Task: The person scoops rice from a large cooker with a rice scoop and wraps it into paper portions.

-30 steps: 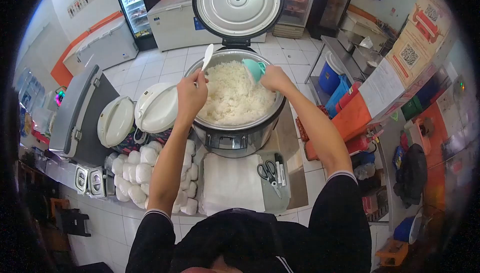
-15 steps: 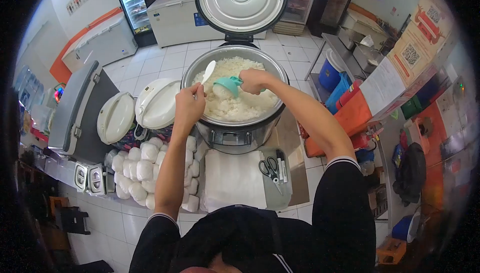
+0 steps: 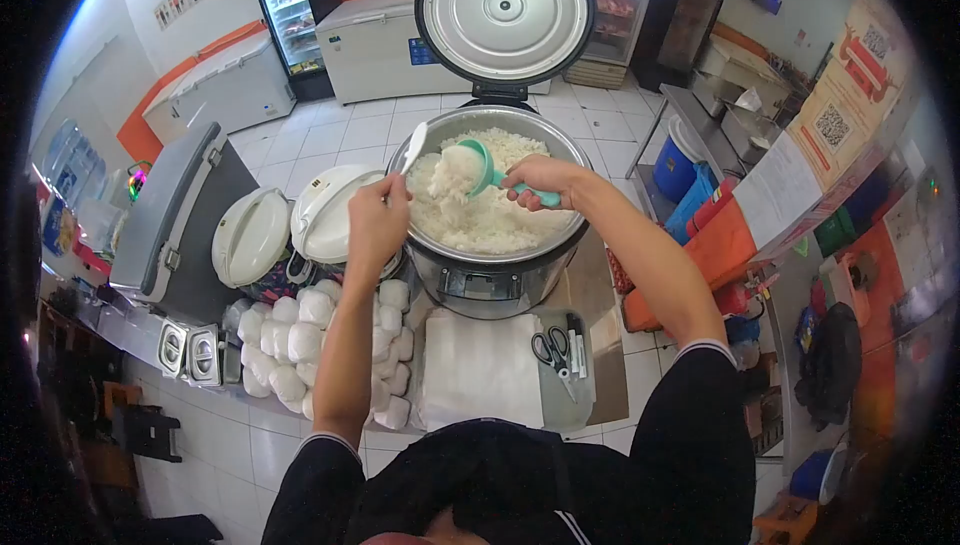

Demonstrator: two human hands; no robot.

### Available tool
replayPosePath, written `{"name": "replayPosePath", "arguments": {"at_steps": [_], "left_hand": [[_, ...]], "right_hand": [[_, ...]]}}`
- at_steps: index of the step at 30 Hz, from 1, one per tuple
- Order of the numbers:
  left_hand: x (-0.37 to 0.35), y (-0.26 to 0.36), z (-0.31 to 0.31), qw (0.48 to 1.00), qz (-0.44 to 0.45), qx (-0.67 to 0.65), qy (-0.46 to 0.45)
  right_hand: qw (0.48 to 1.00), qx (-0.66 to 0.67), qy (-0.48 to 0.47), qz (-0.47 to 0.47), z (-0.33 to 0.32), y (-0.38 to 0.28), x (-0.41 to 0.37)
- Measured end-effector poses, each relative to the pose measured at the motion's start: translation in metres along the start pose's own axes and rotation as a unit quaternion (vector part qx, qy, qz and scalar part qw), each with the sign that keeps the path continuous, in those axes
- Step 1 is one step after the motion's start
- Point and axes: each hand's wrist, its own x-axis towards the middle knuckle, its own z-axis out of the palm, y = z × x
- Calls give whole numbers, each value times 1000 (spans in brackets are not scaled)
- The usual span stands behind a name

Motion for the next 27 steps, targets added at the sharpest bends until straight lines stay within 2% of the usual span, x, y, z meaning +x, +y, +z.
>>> {"name": "replayPosePath", "arguments": {"at_steps": [1, 3, 4, 7, 9, 11, 13, 16, 18, 22, 24, 25, 27], "left_hand": [[-3, 0, 12, 1000, 0, -1, 2], [-6, 1, 46, 999, 38, 35, -12], [-10, 5, 59, 998, 43, 33, -12], [-18, 17, 77, 995, 95, -2, -1], [-13, 21, 83, 994, 102, -9, -34], [-20, 24, 93, 992, 127, -19, -15], [-14, 25, 98, 988, 155, -26, 6], [-1, 24, 107, 986, 166, -18, -16], [14, 20, 112, 987, 156, 13, -46], [39, -2, 124, 988, 150, 21, -45], [48, -16, 124, 991, 79, 56, -96], [46, -20, 120, 990, 79, 54, -101], [41, -17, 102, 987, -17, 69, -144]], "right_hand": [[1000, -2, 0, 0, 5, 1, -4], [997, 32, 31, -63, 21, 2, -12], [993, -4, 86, -78, 34, 2, -17], [986, 5, 133, -103, 30, 18, -1], [981, 29, 151, -114, 23, 25, 9], [969, 110, 178, -130, 20, 25, 13], [969, 84, 184, -144, 20, 23, 11], [964, 48, 205, -160, 23, 32, 9], [961, 34, 214, -172, 26, 31, 5], [956, 58, 226, -176, 25, 34, -3], [957, 76, 221, -169, 21, 39, -4], [962, 94, 204, -157, 17, 39, -4], [964, 114, 189, -150, 1, 32, 1]]}}
